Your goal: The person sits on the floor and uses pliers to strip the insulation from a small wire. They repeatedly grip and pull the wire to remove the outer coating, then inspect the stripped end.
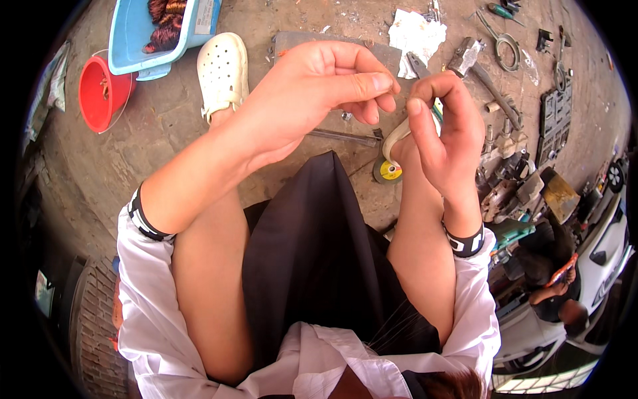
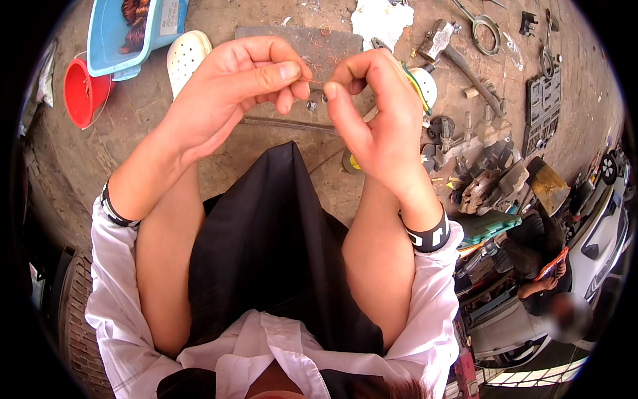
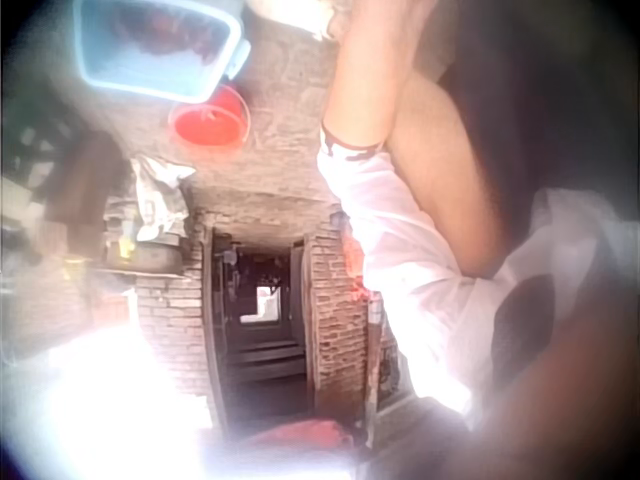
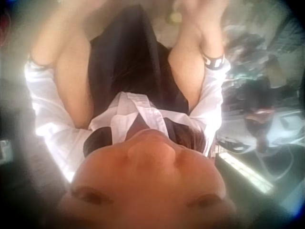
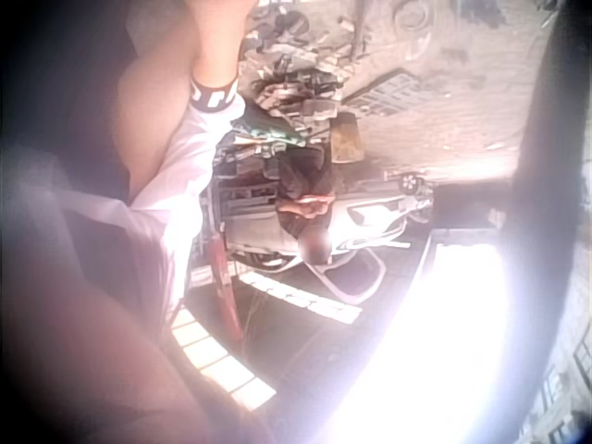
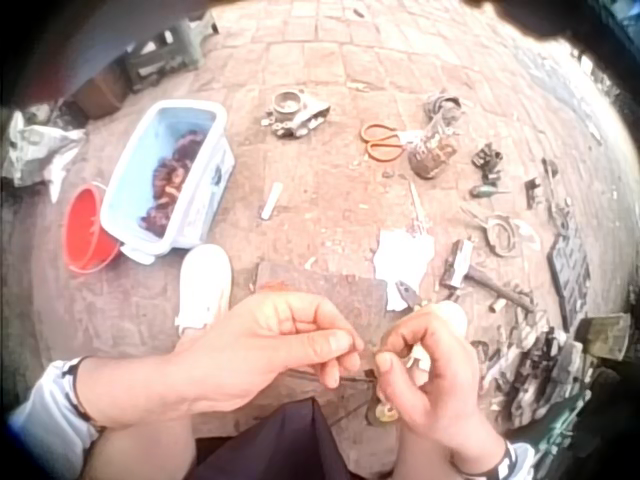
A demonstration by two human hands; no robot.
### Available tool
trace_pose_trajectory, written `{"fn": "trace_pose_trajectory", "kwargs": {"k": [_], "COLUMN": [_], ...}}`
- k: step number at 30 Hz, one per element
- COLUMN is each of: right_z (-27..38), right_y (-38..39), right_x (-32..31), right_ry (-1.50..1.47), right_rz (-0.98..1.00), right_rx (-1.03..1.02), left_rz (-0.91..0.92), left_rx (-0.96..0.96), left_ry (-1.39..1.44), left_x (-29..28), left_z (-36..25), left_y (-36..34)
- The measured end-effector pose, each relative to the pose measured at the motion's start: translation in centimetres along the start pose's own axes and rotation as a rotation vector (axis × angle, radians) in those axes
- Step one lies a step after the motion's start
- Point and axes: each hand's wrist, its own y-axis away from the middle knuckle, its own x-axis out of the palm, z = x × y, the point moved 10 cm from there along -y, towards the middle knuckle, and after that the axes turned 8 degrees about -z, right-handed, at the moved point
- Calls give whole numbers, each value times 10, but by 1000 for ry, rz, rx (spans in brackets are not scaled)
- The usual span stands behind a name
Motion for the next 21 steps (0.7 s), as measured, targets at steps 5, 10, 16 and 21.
{"fn": "trace_pose_trajectory", "kwargs": {"k": [5, 10, 16, 21], "right_z": [-37, -72, -119, -105], "right_y": [12, 19, 8, -11], "right_x": [14, 42, 94, 124], "right_ry": [-451, -586, -81, 240], "right_rz": [32, 128, 181, 77], "right_rx": [504, 673, 365, -114], "left_rz": [-69, -198, -559, -617], "left_rx": [36, 118, 239, 316], "left_ry": [-19, -274, -419, -612], "left_x": [-8, -39, -144, -179], "left_z": [0, 3, 15, 22], "left_y": [-3, -14, -33, -23]}}
